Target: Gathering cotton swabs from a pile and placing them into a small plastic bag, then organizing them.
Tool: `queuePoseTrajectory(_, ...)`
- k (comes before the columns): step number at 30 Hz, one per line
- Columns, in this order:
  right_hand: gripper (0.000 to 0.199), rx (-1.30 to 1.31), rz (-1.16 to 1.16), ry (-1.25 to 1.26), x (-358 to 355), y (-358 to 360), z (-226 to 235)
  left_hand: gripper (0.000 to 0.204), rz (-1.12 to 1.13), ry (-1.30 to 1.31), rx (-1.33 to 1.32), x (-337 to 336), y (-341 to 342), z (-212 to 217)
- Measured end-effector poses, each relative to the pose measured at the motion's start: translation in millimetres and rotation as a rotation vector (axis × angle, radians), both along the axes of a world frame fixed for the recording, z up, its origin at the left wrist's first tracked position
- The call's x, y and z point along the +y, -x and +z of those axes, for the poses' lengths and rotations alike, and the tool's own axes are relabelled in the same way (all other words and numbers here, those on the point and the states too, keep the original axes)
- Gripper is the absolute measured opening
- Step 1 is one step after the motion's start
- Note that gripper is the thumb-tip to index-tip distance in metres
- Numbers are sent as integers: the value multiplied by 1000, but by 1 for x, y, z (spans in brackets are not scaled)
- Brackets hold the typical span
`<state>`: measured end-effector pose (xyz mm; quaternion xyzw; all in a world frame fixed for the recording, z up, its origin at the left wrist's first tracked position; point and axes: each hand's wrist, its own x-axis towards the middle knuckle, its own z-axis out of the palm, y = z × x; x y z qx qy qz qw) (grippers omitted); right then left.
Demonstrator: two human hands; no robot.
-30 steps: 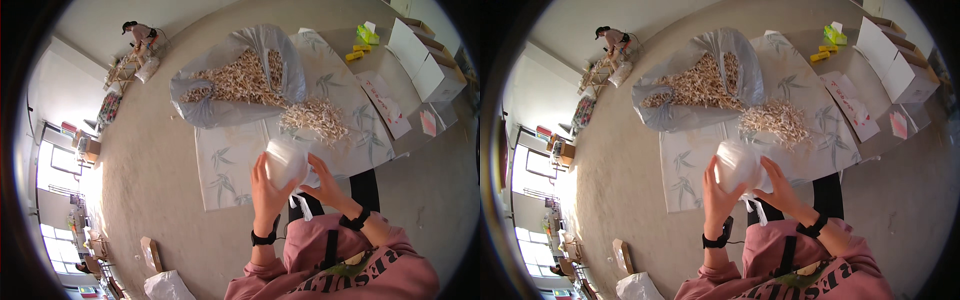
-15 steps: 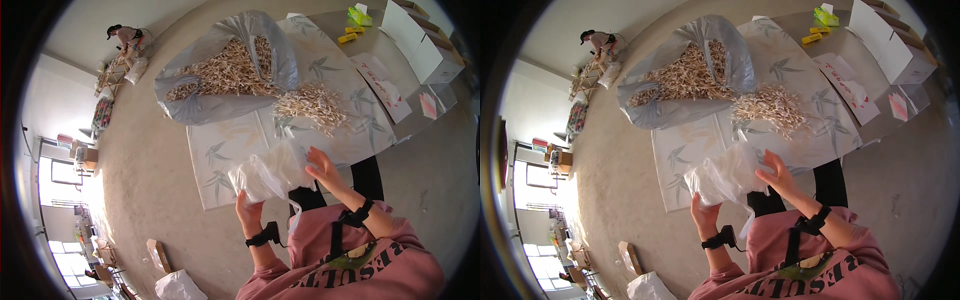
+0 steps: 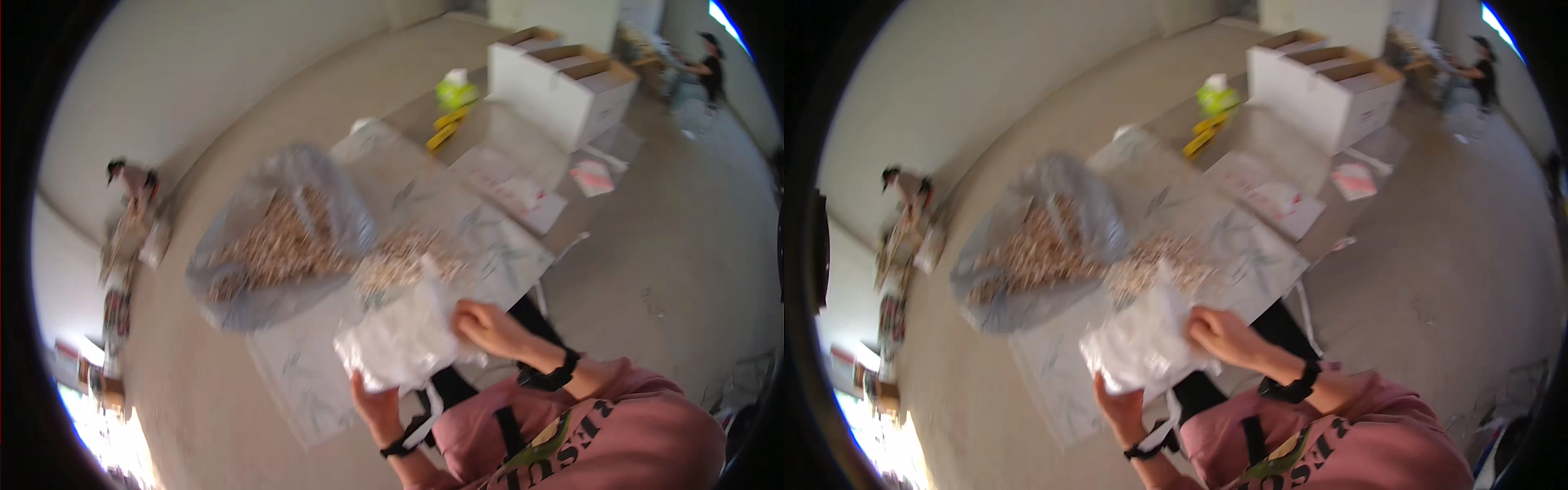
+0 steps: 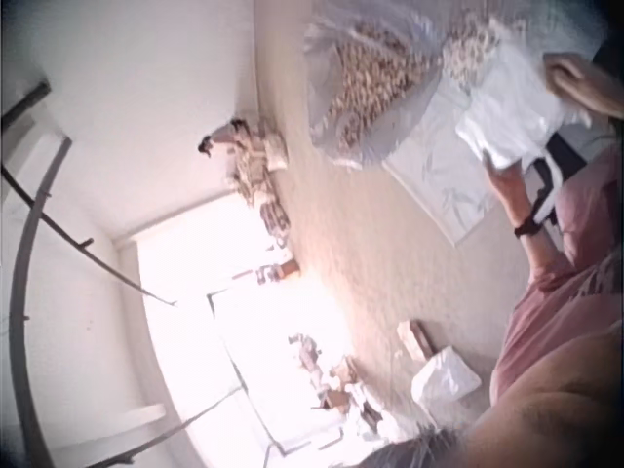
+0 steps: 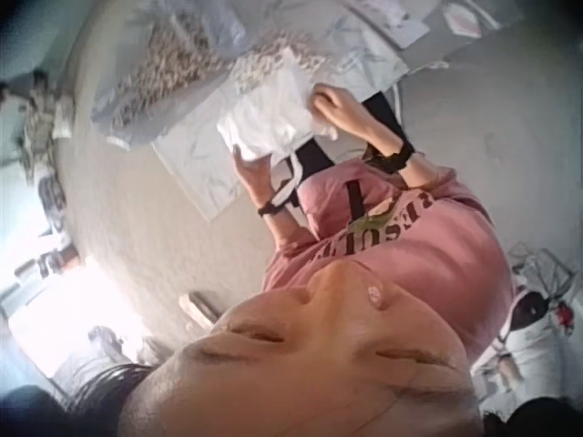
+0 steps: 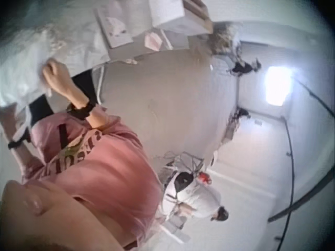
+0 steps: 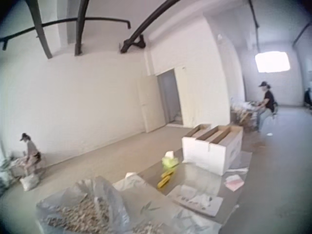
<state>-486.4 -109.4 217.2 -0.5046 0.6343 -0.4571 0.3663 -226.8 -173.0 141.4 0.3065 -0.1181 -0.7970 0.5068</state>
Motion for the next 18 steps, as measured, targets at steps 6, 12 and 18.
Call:
queuePoseTrajectory(6,19,-204,-58,254,-12,-8,2,54,-145,3,29,-11,19,-33)
queuePoseTrajectory(12,17,53,57,233,-39,-33,-2,35,266,601,-1025,-3,10,9)
queuePoseTrajectory(18,18,154,174,179,-45,-53,13,34,45,930,-1511,7,52,111)
